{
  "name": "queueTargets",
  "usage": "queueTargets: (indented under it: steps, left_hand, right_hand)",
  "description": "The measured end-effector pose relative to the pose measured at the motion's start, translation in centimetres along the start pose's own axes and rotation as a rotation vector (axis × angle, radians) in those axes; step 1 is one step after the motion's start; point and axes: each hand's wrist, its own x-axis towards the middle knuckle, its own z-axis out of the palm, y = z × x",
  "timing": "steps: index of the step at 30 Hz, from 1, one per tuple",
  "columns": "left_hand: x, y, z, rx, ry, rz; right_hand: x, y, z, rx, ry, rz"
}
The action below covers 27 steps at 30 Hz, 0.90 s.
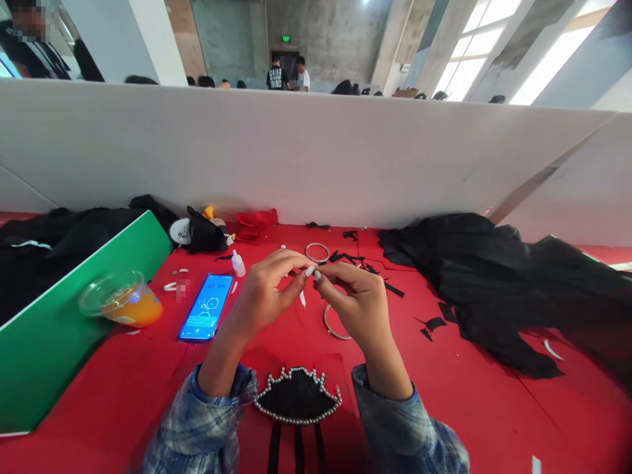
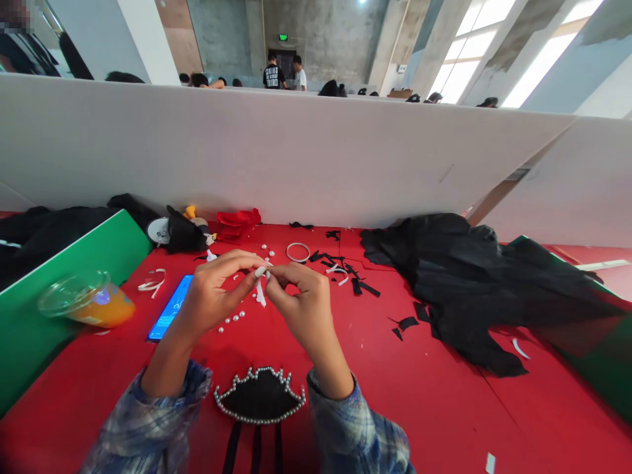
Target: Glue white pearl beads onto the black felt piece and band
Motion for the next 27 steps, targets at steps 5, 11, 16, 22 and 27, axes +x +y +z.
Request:
queueTargets:
  steps: [5, 11, 16, 22, 27]
  left_hand:
    - [-0.01, -0.01, 0.08, 0.0, -0.005, 0.004]
    - [-0.02, -0.08, 0.14, 0.011, -0.018, 0.001]
    - [-0.09, -0.1, 0.18, 0.005, -0.034, -0.014]
    - [-0.25, -0.2, 0.16, 0.008, -0.055, -0.026]
    - [-0.28, -0.39, 0.11, 0.02, -0.061, -0.025]
  right_hand:
    - [-0.04, 0.01, 0.06, 0.004, 0.007, 0.014]
    - [0.01, 0.02, -0.02, -0.005, 0.015, 0.012]
    - [0.07, -0.07, 0.07, 0.001, 0.017, 0.024]
    - [-0.02, 0.04, 0.15, 0.016, 0.008, 0.059]
    - [0.04, 0.22, 0.01, 0.102, -0.048, 0.133]
